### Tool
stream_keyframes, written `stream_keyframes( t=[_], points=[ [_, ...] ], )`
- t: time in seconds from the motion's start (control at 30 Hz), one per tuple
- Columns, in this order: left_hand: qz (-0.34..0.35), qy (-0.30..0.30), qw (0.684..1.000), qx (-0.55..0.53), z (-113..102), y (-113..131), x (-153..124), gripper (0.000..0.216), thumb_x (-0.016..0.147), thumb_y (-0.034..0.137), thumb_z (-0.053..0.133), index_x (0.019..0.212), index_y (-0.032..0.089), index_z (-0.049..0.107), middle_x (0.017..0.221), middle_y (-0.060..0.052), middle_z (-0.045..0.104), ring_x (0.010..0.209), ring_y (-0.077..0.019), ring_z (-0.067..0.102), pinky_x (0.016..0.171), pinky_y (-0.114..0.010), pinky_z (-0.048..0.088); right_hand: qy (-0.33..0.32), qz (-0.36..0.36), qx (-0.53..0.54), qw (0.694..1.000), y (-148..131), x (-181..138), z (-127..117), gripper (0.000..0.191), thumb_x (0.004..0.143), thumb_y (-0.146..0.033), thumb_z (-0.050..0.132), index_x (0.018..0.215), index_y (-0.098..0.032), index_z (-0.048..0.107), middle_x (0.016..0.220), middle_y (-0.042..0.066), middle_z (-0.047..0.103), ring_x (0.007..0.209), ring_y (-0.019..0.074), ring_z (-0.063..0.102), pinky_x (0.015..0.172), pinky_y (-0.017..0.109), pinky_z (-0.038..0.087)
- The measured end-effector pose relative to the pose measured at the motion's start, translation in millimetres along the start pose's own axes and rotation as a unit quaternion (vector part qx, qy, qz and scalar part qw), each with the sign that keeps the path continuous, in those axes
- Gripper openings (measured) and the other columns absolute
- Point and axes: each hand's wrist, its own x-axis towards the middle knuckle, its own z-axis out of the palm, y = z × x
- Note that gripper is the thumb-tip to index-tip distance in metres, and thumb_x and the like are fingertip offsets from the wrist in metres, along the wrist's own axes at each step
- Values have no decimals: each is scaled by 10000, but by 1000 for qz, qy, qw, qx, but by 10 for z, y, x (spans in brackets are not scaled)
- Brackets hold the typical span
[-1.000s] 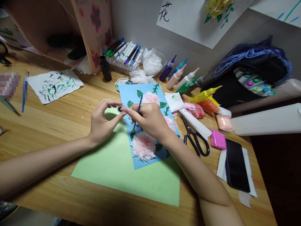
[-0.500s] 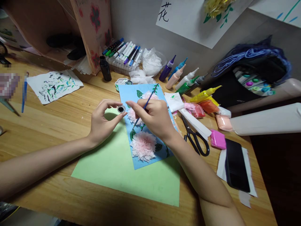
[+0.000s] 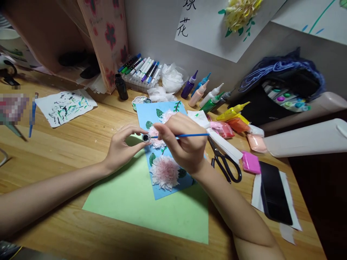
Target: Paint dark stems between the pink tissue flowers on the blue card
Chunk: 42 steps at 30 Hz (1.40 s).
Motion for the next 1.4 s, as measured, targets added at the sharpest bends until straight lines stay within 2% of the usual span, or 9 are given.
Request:
stream_keyframes(
  t=[0.13, 0.43, 0.5, 0.6, 0.73, 0.93, 1.13, 1.27, 1.4],
  points=[
    [6, -2, 1000, 0, 2, 2, 1, 216, 731, 186, 764, 915, 205, 653, 874, -12, 680, 808, -164, 594, 758, -326, 453, -70, -20, -16, 997, 1, -25, 7, 402, 954, -299, 466, 579, -184, 554, 509, -10, 514, 500, 103, 474, 565, 282, 381],
    [12, -1, 1000, 4, -5, 18, 4, 206, 734, 178, 758, 905, 220, 652, 876, -10, 683, 825, -166, 603, 772, -331, 462, -86, 17, -31, 996, -9, -8, 1, 432, 959, -347, 440, 569, -197, 548, 513, 1, 522, 511, 113, 482, 581, 290, 387],
    [12, -5, 1000, 5, -3, 24, 5, 207, 739, 182, 753, 915, 223, 653, 880, -11, 683, 821, -166, 599, 774, -335, 462, -73, 21, -27, 997, -7, -8, -8, 445, 956, -372, 440, 559, -200, 547, 502, -1, 513, 498, 111, 477, 572, 292, 388],
    [3, 0, 1000, 12, -5, 25, 8, 199, 745, 180, 748, 917, 217, 655, 868, -11, 672, 818, -163, 594, 772, -330, 459, -11, 26, -6, 1000, -22, -22, -36, 479, 958, -397, 428, 531, -207, 535, 479, 1, 505, 479, 112, 479, 548, 296, 393],
    [-48, 56, 997, 33, -6, -12, 17, 197, 754, 203, 742, 925, 211, 645, 886, -18, 653, 827, -164, 580, 764, -324, 453, 50, 32, 32, 998, -54, -56, -66, 526, 978, -364, 382, 487, -208, 489, 434, -2, 471, 444, 104, 458, 502, 288, 370],
    [-82, 93, 992, 38, 12, -59, 20, 219, 751, 202, 740, 938, 208, 626, 916, -29, 654, 841, -172, 568, 770, -328, 447, -74, 39, 33, 996, 22, -157, 53, 452, 962, -231, 433, 514, -193, 483, 449, -27, 459, 423, 72, 409, 486, 255, 342],
    [-84, 79, 993, 40, -10, -26, 8, 204, 756, 212, 736, 928, 205, 626, 882, -16, 631, 840, -168, 561, 767, -309, 443, -102, 16, 32, 994, 75, -247, 126, 417, 947, -200, 447, 531, -182, 483, 467, -14, 490, 450, 81, 433, 498, 256, 333],
    [-103, 49, 993, 9, -30, -13, -5, 171, 775, 232, 717, 915, 210, 620, 919, -31, 637, 888, -187, 580, 786, -317, 454, -93, 37, 41, 994, 36, -198, 57, 435, 949, -196, 423, 518, -183, 480, 440, -32, 436, 419, 79, 413, 469, 243, 319],
    [-118, 53, 992, 2, -30, -25, -3, 175, 770, 244, 718, 910, 217, 618, 923, -35, 644, 881, -198, 592, 778, -327, 467, -109, 61, 49, 991, -11, -87, -53, 430, 954, -224, 419, 540, -174, 521, 438, -31, 477, 408, 76, 460, 463, 222, 350]
  ],
)
